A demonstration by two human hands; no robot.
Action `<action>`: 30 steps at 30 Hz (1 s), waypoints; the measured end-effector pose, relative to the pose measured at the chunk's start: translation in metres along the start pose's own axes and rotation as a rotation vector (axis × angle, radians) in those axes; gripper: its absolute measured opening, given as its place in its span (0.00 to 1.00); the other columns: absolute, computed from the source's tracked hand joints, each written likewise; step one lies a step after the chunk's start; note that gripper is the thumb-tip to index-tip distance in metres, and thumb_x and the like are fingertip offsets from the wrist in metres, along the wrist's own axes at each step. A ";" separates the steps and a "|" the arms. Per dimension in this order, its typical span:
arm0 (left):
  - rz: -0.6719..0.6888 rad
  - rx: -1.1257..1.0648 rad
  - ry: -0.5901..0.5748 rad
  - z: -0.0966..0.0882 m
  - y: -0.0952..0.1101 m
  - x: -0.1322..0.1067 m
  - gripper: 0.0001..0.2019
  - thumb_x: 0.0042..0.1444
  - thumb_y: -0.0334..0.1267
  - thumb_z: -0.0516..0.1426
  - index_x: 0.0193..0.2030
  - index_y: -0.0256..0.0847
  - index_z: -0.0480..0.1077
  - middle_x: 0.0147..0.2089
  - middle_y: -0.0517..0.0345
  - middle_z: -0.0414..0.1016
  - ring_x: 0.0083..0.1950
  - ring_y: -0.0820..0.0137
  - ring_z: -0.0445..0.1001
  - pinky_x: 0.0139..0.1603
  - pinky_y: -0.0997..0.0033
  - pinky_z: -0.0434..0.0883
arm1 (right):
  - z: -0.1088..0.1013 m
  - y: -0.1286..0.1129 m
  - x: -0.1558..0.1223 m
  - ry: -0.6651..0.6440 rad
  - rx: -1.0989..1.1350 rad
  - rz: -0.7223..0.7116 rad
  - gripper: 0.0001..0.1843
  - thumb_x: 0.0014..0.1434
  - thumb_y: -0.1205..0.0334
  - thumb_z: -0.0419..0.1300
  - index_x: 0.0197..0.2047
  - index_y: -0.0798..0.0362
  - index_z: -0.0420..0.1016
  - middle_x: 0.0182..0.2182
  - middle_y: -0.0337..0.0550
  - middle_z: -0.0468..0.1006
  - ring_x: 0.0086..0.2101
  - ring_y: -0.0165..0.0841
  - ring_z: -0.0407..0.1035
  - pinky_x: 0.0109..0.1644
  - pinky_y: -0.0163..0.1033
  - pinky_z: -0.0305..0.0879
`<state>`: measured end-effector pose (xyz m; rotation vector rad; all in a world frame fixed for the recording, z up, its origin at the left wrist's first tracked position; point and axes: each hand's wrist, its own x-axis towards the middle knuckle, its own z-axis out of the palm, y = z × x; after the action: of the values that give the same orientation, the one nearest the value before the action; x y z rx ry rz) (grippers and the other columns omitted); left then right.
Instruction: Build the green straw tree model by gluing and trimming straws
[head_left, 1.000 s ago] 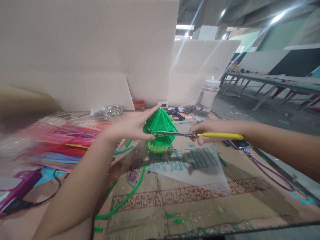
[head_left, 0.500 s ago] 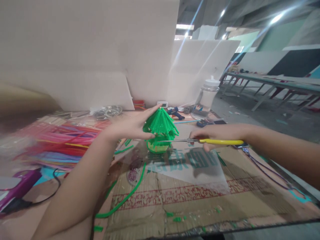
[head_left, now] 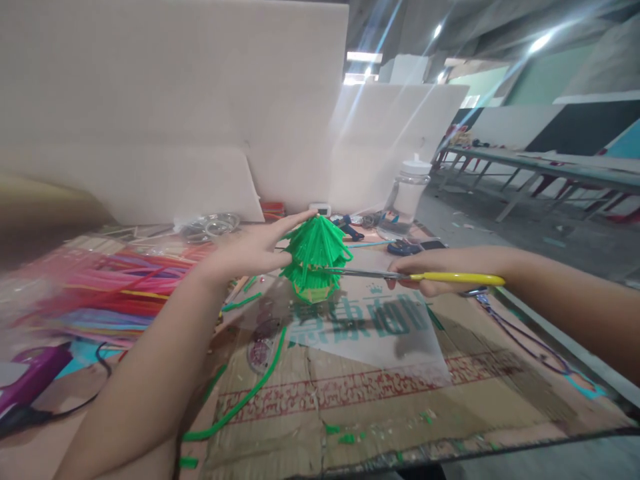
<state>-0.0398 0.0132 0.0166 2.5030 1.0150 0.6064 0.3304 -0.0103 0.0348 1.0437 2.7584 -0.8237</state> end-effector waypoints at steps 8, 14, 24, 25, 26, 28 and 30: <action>0.000 -0.090 0.134 0.012 0.000 0.009 0.32 0.60 0.51 0.58 0.69 0.49 0.57 0.63 0.52 0.70 0.68 0.50 0.63 0.68 0.51 0.63 | -0.014 -0.011 0.009 -0.061 -0.063 0.097 0.30 0.62 0.38 0.52 0.56 0.49 0.74 0.54 0.49 0.77 0.52 0.45 0.71 0.53 0.46 0.68; 0.018 -0.095 0.134 0.013 -0.003 0.010 0.31 0.58 0.51 0.59 0.68 0.51 0.58 0.56 0.54 0.74 0.66 0.50 0.65 0.67 0.52 0.64 | -0.023 -0.013 0.010 -0.047 -0.113 0.097 0.27 0.62 0.38 0.53 0.53 0.46 0.77 0.49 0.45 0.80 0.49 0.45 0.72 0.50 0.48 0.69; 0.018 -0.143 0.112 0.014 -0.007 0.010 0.32 0.59 0.51 0.58 0.69 0.51 0.57 0.61 0.53 0.71 0.67 0.51 0.64 0.68 0.52 0.63 | -0.027 -0.019 0.021 -0.037 -0.070 0.088 0.25 0.60 0.38 0.55 0.47 0.47 0.78 0.33 0.42 0.79 0.37 0.40 0.72 0.39 0.41 0.67; 0.022 -0.144 0.109 0.014 -0.008 0.010 0.32 0.59 0.51 0.58 0.69 0.50 0.56 0.62 0.53 0.70 0.68 0.52 0.63 0.68 0.52 0.62 | -0.027 -0.019 0.022 -0.044 -0.068 0.087 0.25 0.60 0.38 0.55 0.47 0.47 0.78 0.33 0.42 0.79 0.36 0.39 0.72 0.39 0.41 0.66; 0.026 -0.146 0.107 0.013 -0.008 0.010 0.33 0.60 0.51 0.58 0.69 0.50 0.56 0.64 0.52 0.69 0.68 0.52 0.62 0.68 0.51 0.62 | -0.027 -0.019 0.022 -0.054 -0.068 0.086 0.25 0.61 0.38 0.54 0.47 0.47 0.78 0.34 0.42 0.79 0.36 0.39 0.71 0.38 0.41 0.66; 0.040 -0.154 0.103 0.013 -0.009 0.010 0.32 0.61 0.50 0.57 0.70 0.49 0.55 0.66 0.51 0.66 0.69 0.53 0.61 0.69 0.51 0.60 | -0.028 -0.018 0.023 -0.073 -0.075 0.083 0.25 0.62 0.37 0.53 0.47 0.46 0.78 0.37 0.42 0.79 0.35 0.38 0.71 0.37 0.40 0.65; 0.062 -0.172 0.103 0.012 -0.011 0.010 0.31 0.61 0.49 0.57 0.69 0.48 0.55 0.68 0.50 0.63 0.70 0.55 0.59 0.70 0.52 0.59 | -0.028 -0.017 0.025 -0.099 -0.081 0.083 0.25 0.63 0.38 0.51 0.47 0.46 0.77 0.38 0.42 0.78 0.34 0.37 0.71 0.36 0.40 0.65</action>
<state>-0.0329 0.0259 0.0040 2.3801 0.8823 0.8128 0.3038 0.0076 0.0598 1.0645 2.6243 -0.7254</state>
